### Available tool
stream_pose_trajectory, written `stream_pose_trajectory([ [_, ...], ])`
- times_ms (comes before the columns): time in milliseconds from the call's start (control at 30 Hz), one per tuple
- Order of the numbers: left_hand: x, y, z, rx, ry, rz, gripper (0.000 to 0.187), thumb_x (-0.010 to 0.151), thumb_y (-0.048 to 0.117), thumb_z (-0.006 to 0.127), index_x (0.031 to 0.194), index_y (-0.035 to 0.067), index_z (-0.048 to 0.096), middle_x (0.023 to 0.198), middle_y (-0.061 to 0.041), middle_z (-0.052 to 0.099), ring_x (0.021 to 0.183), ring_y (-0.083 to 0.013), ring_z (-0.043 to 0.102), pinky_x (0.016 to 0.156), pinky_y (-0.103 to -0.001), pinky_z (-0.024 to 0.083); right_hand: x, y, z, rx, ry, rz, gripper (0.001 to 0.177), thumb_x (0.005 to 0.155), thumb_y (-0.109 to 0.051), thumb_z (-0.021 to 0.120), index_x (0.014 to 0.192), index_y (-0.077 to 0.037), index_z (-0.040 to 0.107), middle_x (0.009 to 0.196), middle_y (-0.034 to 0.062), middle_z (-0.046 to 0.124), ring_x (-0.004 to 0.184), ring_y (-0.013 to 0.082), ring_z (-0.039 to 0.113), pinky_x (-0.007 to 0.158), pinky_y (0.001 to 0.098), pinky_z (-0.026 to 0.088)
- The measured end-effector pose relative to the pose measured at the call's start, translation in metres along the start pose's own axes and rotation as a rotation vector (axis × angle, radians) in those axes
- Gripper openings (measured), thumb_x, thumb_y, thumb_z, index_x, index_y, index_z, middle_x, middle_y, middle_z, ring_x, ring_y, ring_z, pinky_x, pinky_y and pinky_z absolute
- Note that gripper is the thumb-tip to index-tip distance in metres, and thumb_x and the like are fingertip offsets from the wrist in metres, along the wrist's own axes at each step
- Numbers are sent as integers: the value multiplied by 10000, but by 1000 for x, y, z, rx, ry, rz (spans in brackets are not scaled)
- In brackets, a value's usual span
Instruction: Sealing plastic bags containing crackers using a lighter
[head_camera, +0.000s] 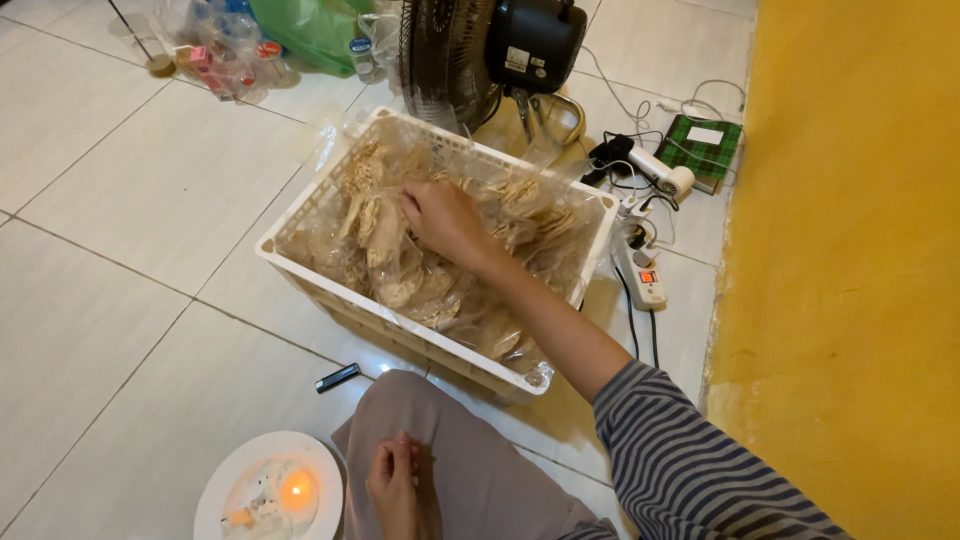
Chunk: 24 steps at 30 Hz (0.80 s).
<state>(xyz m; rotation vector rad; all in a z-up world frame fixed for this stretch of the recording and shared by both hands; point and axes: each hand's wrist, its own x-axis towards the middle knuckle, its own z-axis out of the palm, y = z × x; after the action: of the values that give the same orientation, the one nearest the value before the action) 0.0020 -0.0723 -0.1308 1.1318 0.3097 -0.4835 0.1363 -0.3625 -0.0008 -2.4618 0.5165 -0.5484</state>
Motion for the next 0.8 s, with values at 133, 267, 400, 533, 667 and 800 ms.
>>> stream_pose_trajectory([
  [133, 14, -8, -18, 234, -42, 139, 469, 1028, 232, 613, 616, 71, 457, 624, -68, 497, 590, -169, 472, 496, -320, 384, -2, -19, -15, 66, 92, 13, 203, 1051, -146, 575, 920, -116, 727, 627, 4, 677, 413, 69, 546, 376, 172, 465],
  [267, 18, 1, -23, 481, -3, 207, 279, 850, 111, 775, 1081, 73, 623, 941, -79, 653, 836, -162, 610, 774, -280, 499, -18, -58, -44, 129, 400, -236, 116, 950, -163, 684, 965, -57, 729, 1090, 69, 585, 921, 208, 581, 813, 345, 611],
  [400, -8, 35, -16, 631, -84, 521, 392, 882, 164, 717, 1241, 89, 578, 1203, -69, 565, 991, -167, 582, 853, -285, 470, -66, -116, -77, 158, 574, -572, 57, 910, 1, 767, 930, -21, 718, 1449, 152, 467, 1366, 337, 501, 1054, 466, 555],
  [533, -29, 66, -21, 661, -87, 847, 590, 850, 110, 743, 1377, 53, 483, 1326, -121, 480, 1070, -222, 593, 857, -320, 501, -109, -155, -78, 168, 532, -688, 47, 927, -47, 665, 893, -21, 645, 1338, 183, 562, 1323, 363, 532, 1189, 560, 467],
  [667, -47, 89, -40, 733, -66, 1005, 1066, 654, 379, 841, 1494, -18, 318, 1496, -204, 383, 1421, -325, 400, 1150, -445, 387, -156, -186, -73, 321, 252, -841, 112, 863, 31, 652, 830, -13, 554, 823, 132, 555, 773, 292, 545, 707, 387, 449],
  [800, -45, 96, -73, 739, -131, 901, 624, 755, 166, 836, 1297, -3, 579, 1279, -153, 641, 1238, -264, 608, 1110, -374, 467, -187, -187, -39, 556, -234, -712, 81, 937, -43, 589, 896, -58, 521, 730, 28, 489, 620, 210, 472, 615, 333, 403],
])
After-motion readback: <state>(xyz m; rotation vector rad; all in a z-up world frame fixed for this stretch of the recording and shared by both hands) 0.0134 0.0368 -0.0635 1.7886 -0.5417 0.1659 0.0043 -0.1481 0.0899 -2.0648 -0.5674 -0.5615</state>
